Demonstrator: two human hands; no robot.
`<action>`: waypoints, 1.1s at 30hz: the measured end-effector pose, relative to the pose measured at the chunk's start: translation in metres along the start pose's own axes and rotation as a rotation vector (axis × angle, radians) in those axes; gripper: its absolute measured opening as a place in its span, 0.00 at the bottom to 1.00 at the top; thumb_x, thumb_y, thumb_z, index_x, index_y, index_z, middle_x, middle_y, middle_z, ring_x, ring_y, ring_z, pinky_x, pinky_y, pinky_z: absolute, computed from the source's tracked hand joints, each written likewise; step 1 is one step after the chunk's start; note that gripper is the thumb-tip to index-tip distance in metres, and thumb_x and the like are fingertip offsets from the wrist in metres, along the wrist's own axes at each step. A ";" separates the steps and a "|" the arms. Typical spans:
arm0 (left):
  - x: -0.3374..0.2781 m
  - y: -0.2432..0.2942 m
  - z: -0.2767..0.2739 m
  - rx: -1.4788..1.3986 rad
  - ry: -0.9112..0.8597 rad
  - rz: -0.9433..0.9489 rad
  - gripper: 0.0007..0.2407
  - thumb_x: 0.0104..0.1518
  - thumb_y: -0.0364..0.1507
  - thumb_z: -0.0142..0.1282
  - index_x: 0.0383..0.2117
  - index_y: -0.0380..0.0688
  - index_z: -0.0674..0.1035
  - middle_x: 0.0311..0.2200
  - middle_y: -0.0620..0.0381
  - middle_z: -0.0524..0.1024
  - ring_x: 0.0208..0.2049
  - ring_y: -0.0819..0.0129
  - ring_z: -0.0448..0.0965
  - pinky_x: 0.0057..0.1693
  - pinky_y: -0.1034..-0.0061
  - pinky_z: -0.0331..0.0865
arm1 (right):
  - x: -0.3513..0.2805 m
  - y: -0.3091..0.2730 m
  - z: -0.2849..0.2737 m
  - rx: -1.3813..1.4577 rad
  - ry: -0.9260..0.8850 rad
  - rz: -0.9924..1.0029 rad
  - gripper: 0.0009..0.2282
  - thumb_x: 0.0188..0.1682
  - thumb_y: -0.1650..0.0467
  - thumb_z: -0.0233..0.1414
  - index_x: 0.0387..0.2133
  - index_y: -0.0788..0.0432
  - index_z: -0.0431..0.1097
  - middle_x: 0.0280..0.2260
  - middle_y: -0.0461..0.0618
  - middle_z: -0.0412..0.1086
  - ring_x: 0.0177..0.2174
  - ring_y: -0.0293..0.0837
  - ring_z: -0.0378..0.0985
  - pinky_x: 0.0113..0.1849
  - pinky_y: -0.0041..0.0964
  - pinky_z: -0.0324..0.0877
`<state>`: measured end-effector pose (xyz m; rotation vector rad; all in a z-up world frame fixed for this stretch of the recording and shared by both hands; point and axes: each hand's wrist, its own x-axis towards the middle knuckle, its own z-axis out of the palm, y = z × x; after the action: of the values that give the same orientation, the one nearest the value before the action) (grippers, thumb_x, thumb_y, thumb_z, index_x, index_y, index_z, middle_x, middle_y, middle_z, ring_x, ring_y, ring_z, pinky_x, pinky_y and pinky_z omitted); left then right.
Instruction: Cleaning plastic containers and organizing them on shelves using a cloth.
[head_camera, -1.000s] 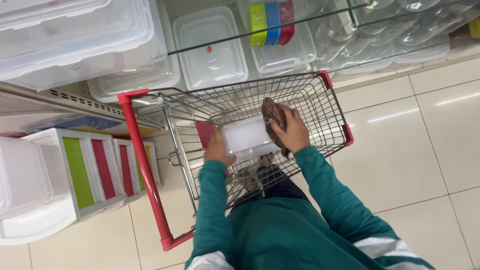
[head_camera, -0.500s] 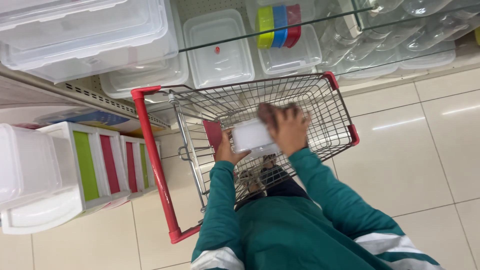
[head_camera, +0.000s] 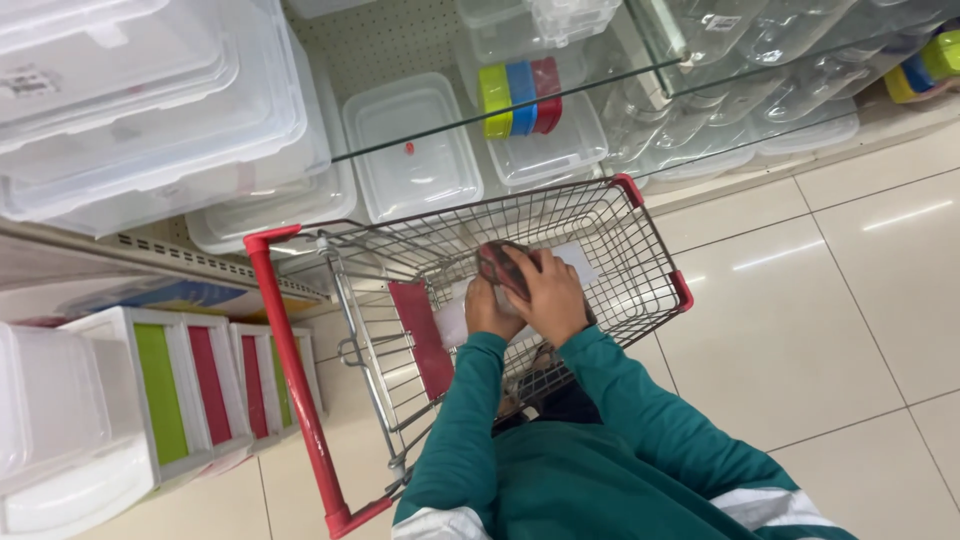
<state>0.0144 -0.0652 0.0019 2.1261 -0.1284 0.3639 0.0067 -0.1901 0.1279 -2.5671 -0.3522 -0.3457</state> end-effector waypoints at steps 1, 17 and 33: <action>0.002 0.003 0.006 -0.004 -0.004 0.005 0.36 0.37 0.35 0.75 0.57 0.40 0.71 0.49 0.46 0.77 0.52 0.48 0.76 0.59 0.58 0.70 | 0.000 0.008 -0.001 -0.004 0.004 0.004 0.28 0.43 0.63 0.61 0.60 0.48 0.64 0.44 0.58 0.67 0.39 0.59 0.73 0.42 0.54 0.67; 0.003 -0.045 0.017 0.646 -0.571 -0.233 0.40 0.35 0.35 0.75 0.61 0.55 0.65 0.56 0.57 0.67 0.61 0.54 0.65 0.71 0.39 0.42 | -0.024 0.122 0.009 0.101 -0.005 0.251 0.32 0.40 0.66 0.65 0.61 0.47 0.62 0.49 0.60 0.67 0.46 0.61 0.75 0.46 0.51 0.74; -0.070 -0.129 -0.064 0.370 -0.357 -0.566 0.46 0.32 0.38 0.79 0.63 0.56 0.62 0.57 0.47 0.71 0.47 0.45 0.80 0.51 0.58 0.75 | -0.038 0.096 0.112 -0.476 -0.288 0.208 0.30 0.47 0.65 0.56 0.66 0.44 0.57 0.52 0.60 0.64 0.45 0.62 0.69 0.43 0.61 0.66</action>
<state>-0.0353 0.0556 -0.0905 2.4561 0.3580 -0.3531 0.0206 -0.2178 -0.0218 -3.0969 -0.1059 0.0274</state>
